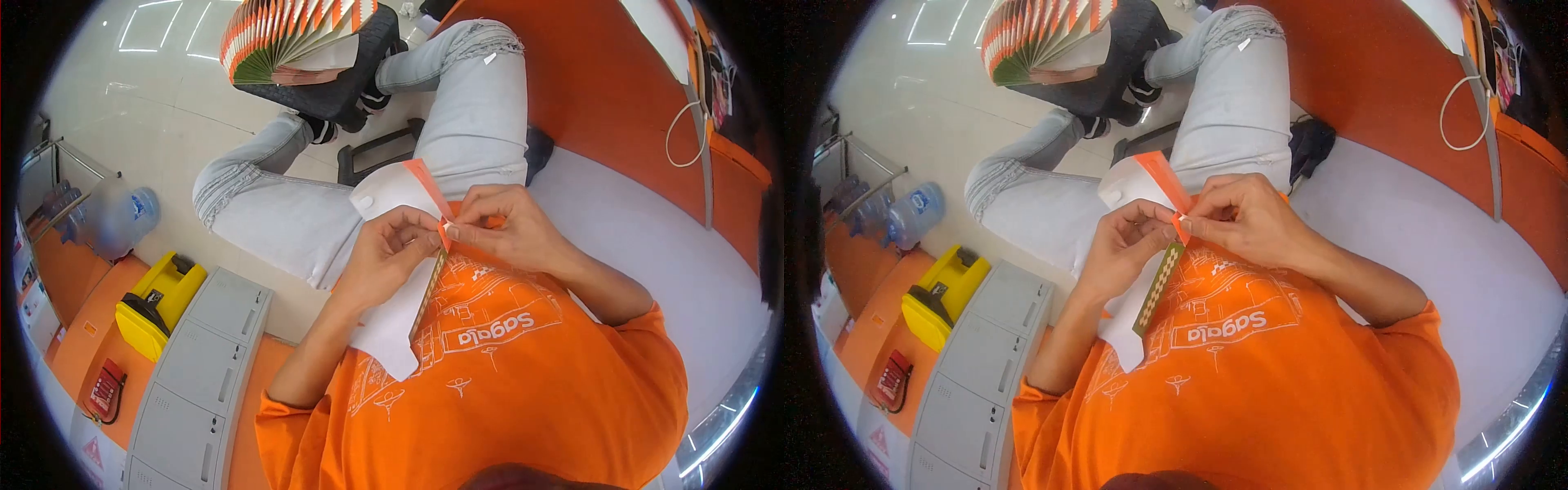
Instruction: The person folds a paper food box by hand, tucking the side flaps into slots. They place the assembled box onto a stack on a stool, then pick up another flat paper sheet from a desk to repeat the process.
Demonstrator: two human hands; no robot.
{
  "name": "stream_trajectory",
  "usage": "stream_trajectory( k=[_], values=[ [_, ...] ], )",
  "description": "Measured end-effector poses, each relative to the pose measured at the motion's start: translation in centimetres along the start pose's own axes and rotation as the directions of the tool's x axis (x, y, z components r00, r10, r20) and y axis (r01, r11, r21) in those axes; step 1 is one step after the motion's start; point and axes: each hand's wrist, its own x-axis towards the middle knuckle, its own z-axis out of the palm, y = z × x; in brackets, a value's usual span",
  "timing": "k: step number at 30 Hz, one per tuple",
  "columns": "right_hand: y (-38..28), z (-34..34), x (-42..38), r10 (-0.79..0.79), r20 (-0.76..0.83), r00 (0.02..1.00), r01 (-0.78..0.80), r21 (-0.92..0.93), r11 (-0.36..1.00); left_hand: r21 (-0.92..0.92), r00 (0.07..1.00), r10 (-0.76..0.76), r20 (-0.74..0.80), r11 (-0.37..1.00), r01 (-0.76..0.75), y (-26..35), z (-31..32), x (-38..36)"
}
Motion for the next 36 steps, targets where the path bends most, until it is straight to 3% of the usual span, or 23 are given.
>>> stream_trajectory(
  k=[2,4,7,11,13,15,17,19,20,22,23,25,30,32,34,36],
  values=[
    [-0.5,-0.2,0.1,-0.058,0.029,0.998,0.059,-0.018,0.998,-0.057,1.000,0.018,0.002,0.998,-0.017,-0.4,-0.2,0.0],
    [-1.3,-0.5,0.4,0.012,0.051,0.999,-0.011,-0.020,1.000,-0.063,0.999,0.036,-0.023,0.997,-0.037,-0.3,-0.2,-0.1],
    [-1.1,-0.2,0.7,-0.047,0.023,0.999,0.046,0.045,0.998,-0.072,0.994,0.104,-0.038,0.992,-0.107,-0.7,-0.2,0.0],
    [-1.1,0.0,1.4,-0.013,0.081,0.997,0.005,0.105,0.995,-0.095,0.980,0.191,-0.049,0.976,-0.195,-0.6,-0.2,0.1],
    [-0.4,0.7,1.8,-0.115,-0.019,0.993,0.117,0.123,0.986,-0.117,0.977,0.208,-0.047,0.970,-0.213,-0.8,-0.7,0.3],
    [-0.4,0.9,2.0,-0.089,-0.010,0.996,0.090,0.183,0.979,-0.139,0.973,0.225,-0.049,0.963,-0.230,-0.8,-0.9,0.3],
    [-0.5,1.0,2.1,-0.061,0.002,0.998,0.059,0.241,0.969,0.048,0.950,0.295,-0.105,0.955,-0.291,-0.8,-0.6,0.1],
    [-0.6,1.1,2.1,-0.217,-0.061,0.974,0.216,-0.021,0.976,0.124,0.935,0.338,-0.109,0.938,-0.325,-0.4,-0.6,0.2],
    [-0.7,1.3,2.0,-0.217,-0.060,0.974,0.217,-0.020,0.976,0.197,0.920,0.377,-0.106,0.915,-0.352,-0.4,-0.6,0.2],
    [-0.7,1.6,2.1,-0.369,-0.125,0.921,0.355,-0.117,0.927,0.198,0.906,0.409,-0.111,0.902,-0.383,-0.4,-0.5,0.3],
    [-0.7,1.5,2.2,-0.367,-0.128,0.921,0.354,-0.117,0.928,0.197,0.893,0.435,-0.113,0.891,-0.409,-0.4,-0.4,0.3],
    [-0.5,1.1,2.8,-0.338,-0.120,0.933,0.347,0.060,0.936,0.145,0.907,0.407,-0.105,0.909,-0.390,0.0,-0.3,0.0],
    [0.0,0.9,3.0,-0.362,-0.042,0.931,0.363,0.043,0.931,0.094,0.901,0.430,-0.061,0.901,-0.424,-0.9,-1.1,-0.2],
    [-0.1,1.2,3.0,-0.387,-0.044,0.921,0.388,0.018,0.921,0.172,0.871,0.490,-0.029,0.861,-0.478,-1.1,-1.0,-0.4],
    [0.3,1.8,3.0,-0.273,-0.082,0.959,0.285,0.251,0.925,0.194,0.851,0.523,-0.045,0.840,-0.506,-1.6,-0.7,-0.2],
    [0.0,2.2,3.0,-0.278,-0.081,0.957,0.289,0.276,0.917,0.218,0.830,0.554,-0.064,0.819,-0.530,-2.3,-1.0,-0.2]
  ],
)
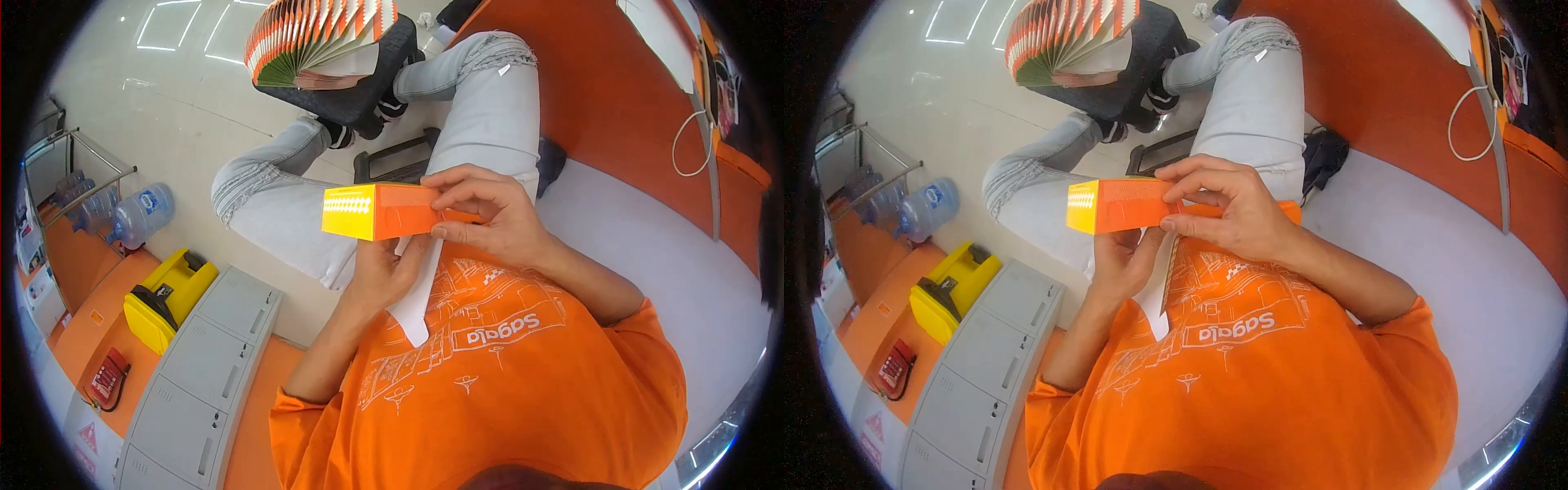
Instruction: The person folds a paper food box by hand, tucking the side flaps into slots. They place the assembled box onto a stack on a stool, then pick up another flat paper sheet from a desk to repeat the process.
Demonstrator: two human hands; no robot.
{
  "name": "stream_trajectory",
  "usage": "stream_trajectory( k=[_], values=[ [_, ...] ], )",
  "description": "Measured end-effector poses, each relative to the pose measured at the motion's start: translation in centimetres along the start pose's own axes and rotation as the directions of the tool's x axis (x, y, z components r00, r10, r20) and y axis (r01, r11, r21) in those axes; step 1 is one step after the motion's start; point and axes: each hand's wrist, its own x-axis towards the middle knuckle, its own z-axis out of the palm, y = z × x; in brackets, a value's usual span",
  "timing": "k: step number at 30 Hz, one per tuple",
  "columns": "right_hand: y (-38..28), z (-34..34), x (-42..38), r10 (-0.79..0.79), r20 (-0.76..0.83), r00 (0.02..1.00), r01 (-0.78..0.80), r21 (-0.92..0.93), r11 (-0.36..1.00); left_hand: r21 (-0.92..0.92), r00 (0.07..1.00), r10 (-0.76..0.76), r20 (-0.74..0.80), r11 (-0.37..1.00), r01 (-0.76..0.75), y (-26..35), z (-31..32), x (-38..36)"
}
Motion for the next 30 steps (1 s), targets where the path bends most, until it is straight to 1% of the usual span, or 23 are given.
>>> stream_trajectory(
  k=[2,3,4,5,6,8,9,10,11,12,13,14,15,16,17,18,20,21,23,24,26,28,30],
  values=[
    [-0.2,0.0,-0.1,-0.002,-0.001,1.000,0.002,0.025,1.000,0.195,0.999,-0.031,0.030,0.981,0.025,-0.5,-0.5,-0.4],
    [-0.2,-0.1,-0.1,-0.089,0.034,0.995,0.092,-0.126,0.988,0.196,0.999,-0.030,0.030,0.980,0.023,-0.3,-0.5,-0.2],
    [-0.3,-0.2,-0.1,-0.169,0.082,0.982,0.185,-0.271,0.945,0.092,0.999,-0.034,0.000,0.995,0.034,0.0,-0.4,0.2],
    [0.0,-0.1,-0.1,-0.171,0.081,0.982,0.187,-0.272,0.944,-0.014,0.999,-0.040,-0.027,0.999,0.040,0.3,-0.3,0.5],
    [0.6,0.0,-0.3,-0.164,0.069,0.984,0.177,-0.278,0.944,-0.013,0.999,-0.037,-0.026,0.999,0.037,0.5,-0.3,0.6],
    [0.8,0.2,-0.3,-0.155,0.058,0.986,0.165,-0.282,0.945,-0.079,0.995,-0.061,-0.075,0.995,0.055,0.8,-0.3,0.7],
    [0.7,0.3,0.2,-0.210,0.037,0.977,0.211,-0.301,0.930,-0.078,0.995,-0.060,-0.075,0.996,0.054,0.9,-0.3,0.8],
    [0.7,0.4,0.6,-0.264,0.016,0.964,0.255,-0.320,0.912,-0.138,0.992,-0.087,-0.095,0.988,0.073,1.0,-0.4,0.9],
    [0.9,0.5,1.0,-0.266,0.014,0.964,0.256,-0.320,0.912,-0.197,0.987,-0.115,-0.112,0.976,0.091,1.0,-0.4,0.9],
    [1.1,0.5,1.4,-0.291,0.019,0.956,0.283,-0.298,0.911,-0.195,0.988,-0.111,-0.111,0.977,0.088,1.0,-0.4,1.1],
    [1.3,0.6,1.7,-0.314,0.023,0.949,0.308,-0.275,0.911,-0.247,0.980,-0.126,-0.153,0.965,0.086,1.0,-0.3,1.1],
    [1.5,0.8,1.9,-0.315,0.023,0.949,0.309,-0.273,0.911,-0.298,0.970,-0.145,-0.193,0.951,0.083,1.0,-0.2,1.0],
    [1.5,0.9,2.0,-0.223,0.010,0.975,0.222,-0.135,0.966,-0.297,0.970,-0.147,-0.193,0.951,0.085,1.0,-0.3,0.8],
    [1.6,1.1,2.1,-0.128,0.013,0.992,0.128,0.005,0.992,-0.291,0.955,-0.177,-0.237,0.951,0.105,0.9,-0.4,0.4],
    [1.9,1.2,2.1,-0.129,0.020,0.991,0.129,0.007,0.992,-0.284,0.937,-0.205,-0.283,0.951,0.123,0.9,-0.6,0.1],
    [2.3,1.3,2.2,-0.109,0.025,0.994,0.108,0.012,0.994,-0.282,0.935,-0.204,-0.289,0.952,0.120,1.1,-0.8,-0.3],
    [3.1,1.7,2.1,-0.085,0.032,0.996,0.085,0.021,0.996,-0.250,0.917,-0.308,-0.253,0.937,0.245,1.5,-1.0,-1.1],
    [3.6,1.8,1.9,-0.078,0.035,0.996,0.077,0.025,0.997,-0.249,0.915,-0.311,-0.258,0.936,0.248,1.4,-1.1,-1.5],
    [4.0,2.0,1.9,-0.072,0.044,0.996,0.071,0.030,0.997,-0.099,0.910,-0.301,-0.285,0.954,0.284,0.9,-1.3,-2.1],
    [4.0,2.2,1.7,-0.047,0.050,0.998,0.046,0.031,0.998,-0.100,0.908,-0.303,-0.289,0.953,0.286,1.2,-1.1,-2.2],
    [4.2,2.5,1.5,-0.019,0.059,0.998,0.017,0.035,0.999,-0.022,0.891,-0.266,-0.367,0.961,0.277,2.2,-0.4,-2.3],
    [4.6,3.1,1.6,-0.014,0.071,0.997,0.016,-0.028,0.999,0.003,0.878,-0.261,-0.400,0.958,0.287,2.6,-0.6,-2.5],
    [4.4,3.7,2.0,-0.022,0.071,0.997,0.020,0.028,0.999,0.031,0.868,-0.253,-0.428,0.955,0.294,2.7,-0.9,-2.6]
  ],
)
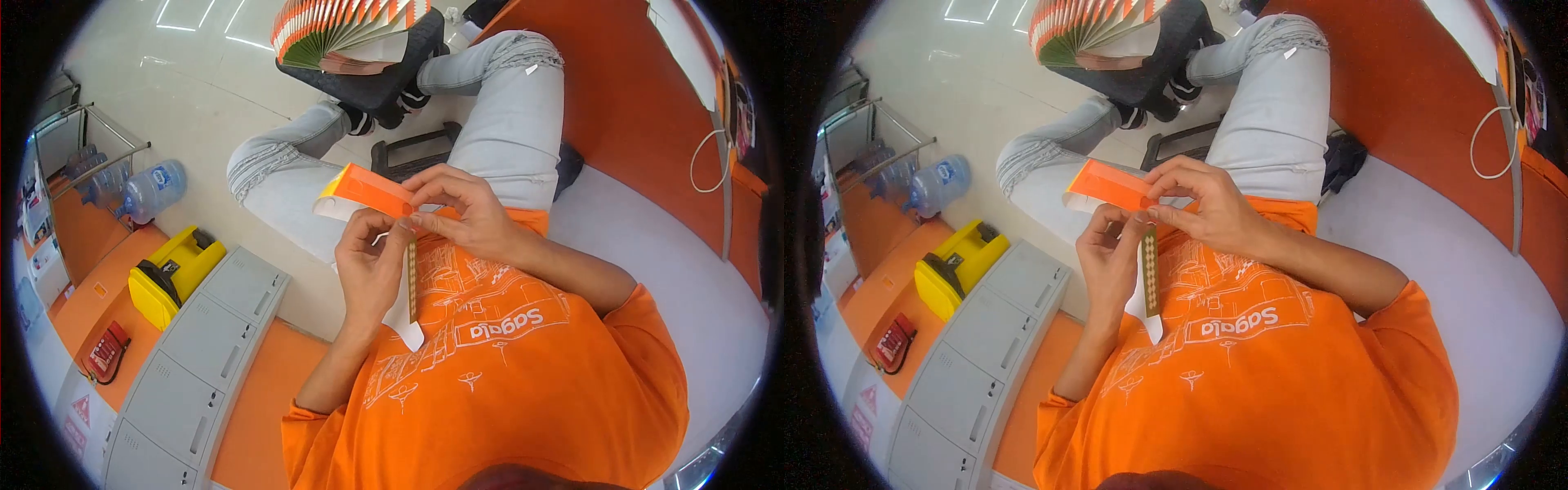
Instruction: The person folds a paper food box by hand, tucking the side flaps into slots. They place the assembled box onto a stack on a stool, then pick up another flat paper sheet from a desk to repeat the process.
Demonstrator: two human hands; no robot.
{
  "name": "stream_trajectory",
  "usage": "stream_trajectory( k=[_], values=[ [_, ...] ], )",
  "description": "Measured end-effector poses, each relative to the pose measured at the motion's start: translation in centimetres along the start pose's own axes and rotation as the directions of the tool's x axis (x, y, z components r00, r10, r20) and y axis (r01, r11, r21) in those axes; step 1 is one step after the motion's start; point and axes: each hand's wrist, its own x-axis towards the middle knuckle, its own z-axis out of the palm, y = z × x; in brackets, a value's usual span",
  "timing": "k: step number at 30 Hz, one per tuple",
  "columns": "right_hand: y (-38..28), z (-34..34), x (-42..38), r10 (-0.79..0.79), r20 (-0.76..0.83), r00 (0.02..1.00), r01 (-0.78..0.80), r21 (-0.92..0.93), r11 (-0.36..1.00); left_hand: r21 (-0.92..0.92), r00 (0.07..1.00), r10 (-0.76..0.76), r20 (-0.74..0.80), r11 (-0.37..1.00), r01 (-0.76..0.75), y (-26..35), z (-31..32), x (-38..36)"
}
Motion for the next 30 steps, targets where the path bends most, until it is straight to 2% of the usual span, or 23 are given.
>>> stream_trajectory(
  k=[2,4,5,7,8,9,10,11,12,13,14,15,16,18,20,22,25,27,30],
  values=[
    [-0.5,0.5,0.7,-0.010,0.000,1.000,0.010,0.050,0.999,0.050,0.997,-0.017,-0.077,0.999,0.020,0.1,-0.6,0.3],
    [-0.9,0.7,1.7,-0.131,0.054,0.990,0.137,-0.138,0.981,0.058,0.999,0.022,-0.047,0.998,-0.020,0.6,-1.0,1.4],
    [-0.5,0.6,2.2,-0.130,0.060,0.990,0.137,-0.133,0.982,0.065,0.998,0.056,-0.016,0.996,-0.055,0.9,-1.1,1.9],
    [0.6,0.2,3.8,0.016,0.113,0.994,-0.029,0.115,0.993,0.056,0.999,0.037,0.002,0.998,-0.037,1.7,-1.3,2.6],
    [0.6,0.0,4.4,0.005,0.120,0.993,-0.019,0.115,0.993,0.043,0.999,0.026,0.029,0.999,-0.027,2.0,-1.4,3.2],
    [0.6,-0.3,4.6,0.049,0.139,0.989,-0.072,0.169,0.983,0.103,0.988,0.149,0.043,0.983,-0.153,1.8,-1.3,3.5],
    [0.6,-0.5,4.7,0.099,0.163,0.982,-0.134,0.222,0.966,0.103,0.988,0.149,0.033,0.983,-0.151,1.7,-1.3,3.7],
    [0.7,-0.5,4.6,0.102,0.173,0.980,-0.139,0.221,0.965,0.194,0.982,0.183,0.038,0.963,-0.187,1.5,-1.3,3.8],
    [0.9,-0.6,4.6,0.161,0.171,0.972,-0.194,0.196,0.961,0.282,0.975,0.217,0.046,0.934,-0.221,1.3,-1.3,3.9],
    [1.1,-0.5,4.5,0.221,0.169,0.960,-0.250,0.171,0.953,0.281,0.976,0.214,0.033,0.936,-0.214,1.0,-1.3,3.8],
    [1.6,-0.4,4.4,0.224,0.181,0.958,-0.255,0.169,0.952,0.283,0.993,0.115,0.018,0.952,-0.115,0.6,-1.3,3.8],
    [2.2,-0.2,4.4,0.187,0.138,0.973,-0.190,0.009,0.982,0.283,1.000,0.017,0.003,0.959,-0.017,0.2,-1.3,3.9],
    [2.8,-0.1,4.3,0.144,0.101,0.984,-0.128,-0.152,0.980,0.282,1.000,0.014,-0.008,0.959,-0.011,-0.4,-1.3,3.9],
    [3.8,-0.2,4.7,0.163,0.134,0.977,-0.132,-0.210,0.969,0.379,0.999,-0.003,-0.038,0.925,0.017,-1.9,-1.3,3.7],
    [4.2,-0.3,5.0,0.179,0.166,0.970,-0.130,-0.270,0.954,0.372,0.997,-0.002,-0.073,0.928,0.029,-3.2,-1.4,3.4],
    [3.6,-0.2,5.5,0.268,0.267,0.926,-0.137,-0.422,0.896,0.363,0.994,0.002,-0.110,0.931,0.038,-4.6,-1.8,3.1],
    [4.8,0.2,5.6,0.289,0.285,0.914,-0.164,-0.390,0.906,0.324,0.994,-0.027,-0.107,0.944,0.060,-5.2,-2.2,2.6],
    [4.8,0.5,4.9,0.262,0.283,0.923,-0.140,-0.389,0.911,0.438,0.992,-0.081,-0.092,0.892,0.113,-4.4,-2.2,2.0],
    [4.4,1.1,4.6,0.240,0.299,0.923,-0.113,-0.386,0.915,0.411,0.993,-0.036,-0.110,0.908,0.078,-4.5,-2.6,1.6]
  ],
)
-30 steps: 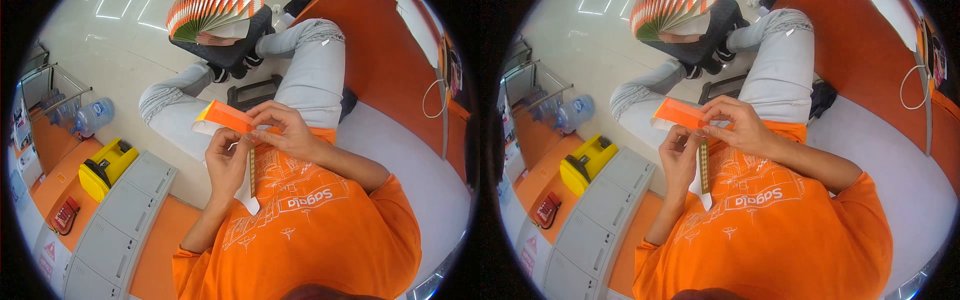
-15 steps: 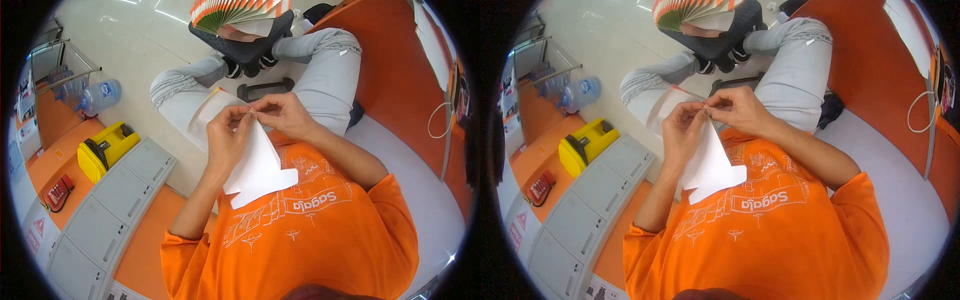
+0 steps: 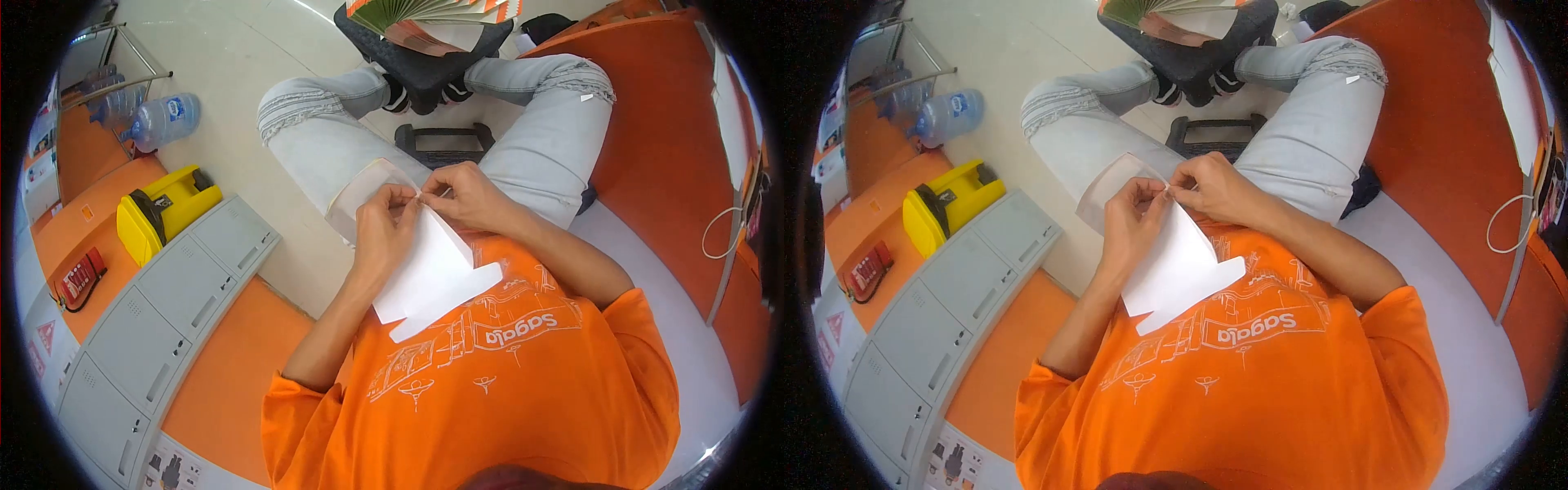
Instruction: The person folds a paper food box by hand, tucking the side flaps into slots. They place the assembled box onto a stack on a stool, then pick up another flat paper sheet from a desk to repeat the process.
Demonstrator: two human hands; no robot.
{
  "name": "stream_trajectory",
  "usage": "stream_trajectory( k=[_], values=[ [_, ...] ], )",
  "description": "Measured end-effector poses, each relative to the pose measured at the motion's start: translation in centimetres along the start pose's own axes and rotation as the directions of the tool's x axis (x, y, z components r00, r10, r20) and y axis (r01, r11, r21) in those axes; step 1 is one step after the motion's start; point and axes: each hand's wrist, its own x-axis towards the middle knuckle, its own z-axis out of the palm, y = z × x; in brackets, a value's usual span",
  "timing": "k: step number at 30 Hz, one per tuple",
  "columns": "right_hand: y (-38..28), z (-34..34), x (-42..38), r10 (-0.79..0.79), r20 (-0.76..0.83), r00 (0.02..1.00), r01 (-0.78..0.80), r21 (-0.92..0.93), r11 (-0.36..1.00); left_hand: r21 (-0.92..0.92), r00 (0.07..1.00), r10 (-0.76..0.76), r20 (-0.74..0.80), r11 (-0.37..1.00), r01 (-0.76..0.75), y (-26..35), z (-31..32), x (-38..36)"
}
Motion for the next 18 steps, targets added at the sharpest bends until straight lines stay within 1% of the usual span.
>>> stream_trajectory(
  k=[1,3,4,5,6,7,8,9,10,11,12,13,14,15,16,18],
  values=[
    [-0.1,0.0,0.0,0.000,0.013,1.000,0.000,-0.006,1.000,-0.001,1.000,-0.006,-0.004,1.000,0.006,-0.5,0.2,-0.1],
    [0.2,-0.2,0.1,0.018,0.041,0.999,-0.017,-0.021,1.000,-0.147,1.000,0.023,-0.013,0.989,-0.024,-1.6,0.8,0.1],
    [0.2,-0.1,0.1,0.041,0.067,0.997,-0.039,-0.035,0.999,-0.149,1.000,0.019,-0.013,0.989,-0.021,-2.0,0.7,0.1],
    [0.2,0.0,0.1,0.042,0.068,0.997,-0.039,-0.037,0.999,-0.097,0.999,0.050,0.017,0.994,-0.048,-2.3,0.5,0.3],
    [0.2,0.2,0.0,0.046,0.077,0.996,-0.039,-0.083,0.996,-0.046,0.996,0.078,0.049,0.996,-0.075,-2.3,0.4,0.4],
    [0.2,0.3,-0.1,0.051,0.086,0.995,-0.040,-0.128,0.991,-0.049,0.996,0.075,0.049,0.996,-0.073,-2.0,0.2,0.2],
    [0.0,0.3,0.0,0.050,0.085,0.995,-0.039,-0.131,0.991,-0.008,0.995,0.064,0.074,0.998,-0.064,-1.7,0.0,0.2],
    [-0.2,0.3,0.1,0.087,0.090,0.992,-0.074,-0.141,0.987,0.033,0.994,0.051,0.097,0.998,-0.055,-1.5,-0.1,0.2],
    [-0.4,0.4,0.1,0.126,0.096,0.987,-0.111,-0.149,0.983,0.032,0.994,0.048,0.098,0.998,-0.051,-1.6,-0.1,0.1],
    [-0.5,0.5,0.0,0.127,0.096,0.987,-0.111,-0.149,0.983,0.066,0.992,0.113,0.062,0.991,-0.117,-1.7,0.0,0.1],
    [-0.6,0.5,0.0,0.115,0.079,0.990,-0.103,-0.132,0.986,0.102,0.983,0.180,0.028,0.978,-0.182,-1.8,0.0,0.2],
    [-0.7,0.6,0.0,0.102,0.064,0.993,-0.094,-0.116,0.989,0.102,0.983,0.180,0.025,0.978,-0.181,-1.9,-0.2,0.4],
    [-0.4,0.7,0.1,0.100,0.065,0.993,-0.092,-0.115,0.989,0.155,0.982,0.180,0.058,0.970,-0.187,-2.2,-0.5,0.6],
    [0.1,0.9,0.2,0.104,0.056,0.993,-0.103,-0.017,0.995,0.207,0.979,0.180,0.093,0.959,-0.196,-2.3,-0.7,0.7],
    [0.5,0.9,0.4,0.108,0.046,0.993,-0.111,0.080,0.991,0.208,0.979,0.181,0.094,0.958,-0.197,-2.3,-0.7,0.9],
    [0.7,0.6,0.6,0.081,0.037,0.996,-0.084,0.077,0.993,0.257,0.965,0.243,0.098,0.931,-0.260,-1.7,-0.5,1.0]
  ],
)
